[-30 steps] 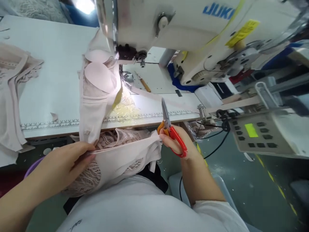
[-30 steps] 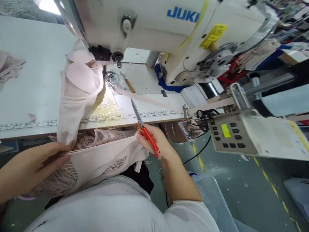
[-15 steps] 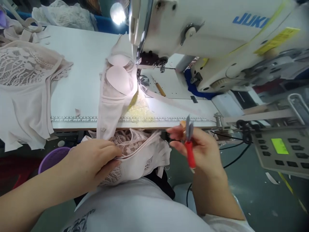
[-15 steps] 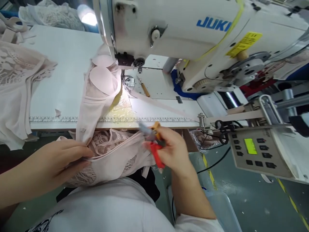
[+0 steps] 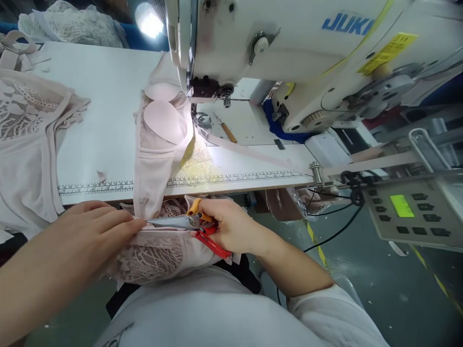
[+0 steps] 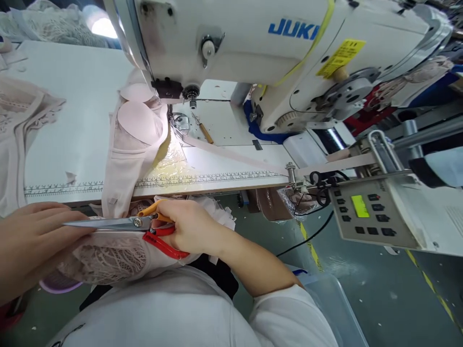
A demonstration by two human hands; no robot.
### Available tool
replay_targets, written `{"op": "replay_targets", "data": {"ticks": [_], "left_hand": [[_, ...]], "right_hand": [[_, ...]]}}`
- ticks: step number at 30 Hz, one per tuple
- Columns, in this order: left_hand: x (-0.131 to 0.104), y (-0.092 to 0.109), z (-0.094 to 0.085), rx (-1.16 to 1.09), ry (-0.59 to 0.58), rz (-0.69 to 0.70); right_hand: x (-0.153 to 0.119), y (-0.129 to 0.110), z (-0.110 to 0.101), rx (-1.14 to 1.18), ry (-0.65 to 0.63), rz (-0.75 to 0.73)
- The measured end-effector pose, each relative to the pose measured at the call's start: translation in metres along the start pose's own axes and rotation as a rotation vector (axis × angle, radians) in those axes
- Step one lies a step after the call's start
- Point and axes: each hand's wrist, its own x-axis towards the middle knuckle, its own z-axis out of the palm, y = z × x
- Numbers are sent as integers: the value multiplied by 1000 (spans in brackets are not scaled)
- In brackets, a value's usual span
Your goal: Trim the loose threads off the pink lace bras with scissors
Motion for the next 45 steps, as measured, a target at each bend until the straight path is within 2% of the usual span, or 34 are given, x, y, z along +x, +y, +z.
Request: {"op": "replay_targets", "data": {"ticks": [3,5,8,11,15,19,23,26,29,32,39,41,43,45], "left_hand": [[-15,-19,-2,-99,69,-27],[-20,-24,-2,-209,135,-170],[-18,-19,-1,-370,276,-386],[-9,-8,3,-651,323,-446],[5,4,14,-921,425,-346],[18,19,30,-924,507,-136],[28,30,37,-736,623,-19],[33,33,36,-626,615,23],[36,32,35,-538,619,49],[38,30,35,-511,636,86],[35,29,36,-645,582,-68],[33,28,33,-735,500,-100],[32,26,28,-797,409,-96],[30,25,24,-774,367,-86]], "right_hand": [[-1,1,-2,-2,14,2],[-2,3,-2,2,22,-8],[-6,4,-1,9,16,5],[-14,2,-1,11,-47,43],[-25,0,-2,-25,-134,82],[-28,-1,-9,-100,-164,85],[-19,-10,-14,-94,4,110],[-4,-18,-12,84,134,82],[14,-26,-6,237,188,4],[28,-33,-2,243,199,-17],[41,-34,-2,121,181,-103],[42,-31,-3,65,193,-180],[43,-29,-4,42,181,-315],[46,-27,-5,24,163,-466]]}}
